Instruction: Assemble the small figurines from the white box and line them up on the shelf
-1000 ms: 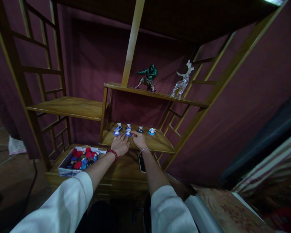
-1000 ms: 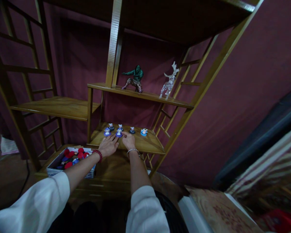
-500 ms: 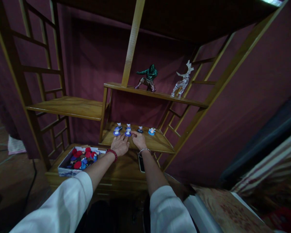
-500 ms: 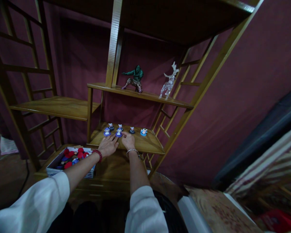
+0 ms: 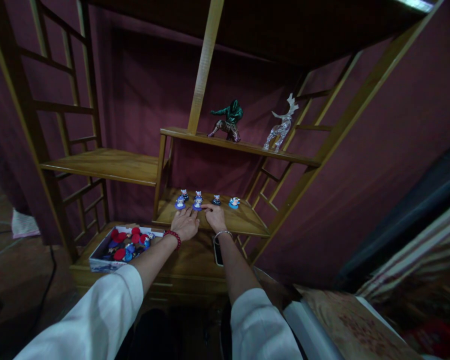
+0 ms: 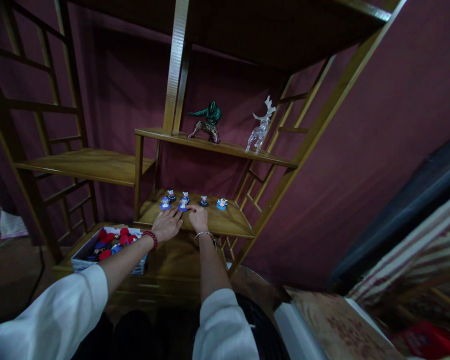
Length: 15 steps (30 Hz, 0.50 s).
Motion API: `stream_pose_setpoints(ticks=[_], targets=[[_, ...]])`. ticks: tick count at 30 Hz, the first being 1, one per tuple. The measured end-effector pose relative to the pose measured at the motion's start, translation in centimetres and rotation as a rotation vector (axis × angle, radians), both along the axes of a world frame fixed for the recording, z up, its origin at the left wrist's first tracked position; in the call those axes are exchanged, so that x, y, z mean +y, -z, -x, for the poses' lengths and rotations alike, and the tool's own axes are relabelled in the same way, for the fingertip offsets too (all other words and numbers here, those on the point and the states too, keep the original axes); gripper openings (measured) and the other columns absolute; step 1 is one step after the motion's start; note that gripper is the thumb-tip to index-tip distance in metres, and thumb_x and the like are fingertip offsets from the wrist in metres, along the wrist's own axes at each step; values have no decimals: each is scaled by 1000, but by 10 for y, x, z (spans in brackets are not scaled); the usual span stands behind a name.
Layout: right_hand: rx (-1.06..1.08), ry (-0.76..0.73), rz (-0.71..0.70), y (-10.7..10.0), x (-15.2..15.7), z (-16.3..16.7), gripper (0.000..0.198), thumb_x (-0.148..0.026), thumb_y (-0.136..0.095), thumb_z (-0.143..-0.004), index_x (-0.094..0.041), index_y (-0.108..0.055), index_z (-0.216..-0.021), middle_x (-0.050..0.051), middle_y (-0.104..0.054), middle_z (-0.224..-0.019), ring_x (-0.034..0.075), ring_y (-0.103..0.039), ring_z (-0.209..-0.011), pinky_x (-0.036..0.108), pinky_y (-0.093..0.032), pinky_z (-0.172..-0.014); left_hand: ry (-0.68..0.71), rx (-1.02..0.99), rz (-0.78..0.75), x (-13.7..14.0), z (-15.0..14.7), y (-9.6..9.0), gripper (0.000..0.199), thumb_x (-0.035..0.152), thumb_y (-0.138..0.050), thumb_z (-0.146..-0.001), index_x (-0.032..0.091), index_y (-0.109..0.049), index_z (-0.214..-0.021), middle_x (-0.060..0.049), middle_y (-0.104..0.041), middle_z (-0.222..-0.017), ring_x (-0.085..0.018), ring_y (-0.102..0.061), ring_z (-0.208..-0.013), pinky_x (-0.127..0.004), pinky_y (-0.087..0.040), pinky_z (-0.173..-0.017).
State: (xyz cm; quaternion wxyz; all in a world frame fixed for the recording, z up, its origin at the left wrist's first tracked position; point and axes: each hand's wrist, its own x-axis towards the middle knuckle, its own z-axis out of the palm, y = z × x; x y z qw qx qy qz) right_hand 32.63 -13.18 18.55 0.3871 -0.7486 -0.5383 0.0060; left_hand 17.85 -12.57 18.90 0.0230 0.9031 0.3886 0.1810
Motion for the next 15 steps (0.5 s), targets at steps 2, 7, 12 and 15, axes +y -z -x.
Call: stream_pose_setpoints(ticks=[2,7,12,15], targets=[[-14,-7,-2,0,0,0,34,-14,-40,-70,-27,-69,-84,-3,-68,-90,13,-60,-84,21,-44,-79,5,-9,-8,0,0,0,48,35,-23,-85,16,-38,-126,-8,-39,-132,-23,-29,-122,-39,-25,-96],[-32,-30,-17,1,0,0,35,-12,-40,-70,-25,-69,-84,-3,-66,-97,13,-59,-91,22,-42,-85,-4,-3,4,0,0,0,48,35,-24,-85,15,-39,-126,-8,-38,-133,-24,-30,-122,-40,-25,-96],[-38,-43,-15,1,1,0,34,-10,-40,-70,-24,-69,-83,-3,-66,-97,13,-59,-93,22,-41,-87,1,-2,3,-1,0,-1,49,35,-23,-85,15,-38,-127,-8,-38,-134,-23,-29,-122,-40,-25,-96],[-44,-54,-18,1,0,1,35,-9,-40,-70,-24,-69,-83,-3,-66,-99,12,-58,-93,21,-41,-88,0,2,12,-1,0,-3,48,35,-23,-85,15,-38,-127,-9,-38,-134,-23,-29,-122,-39,-25,-96]])
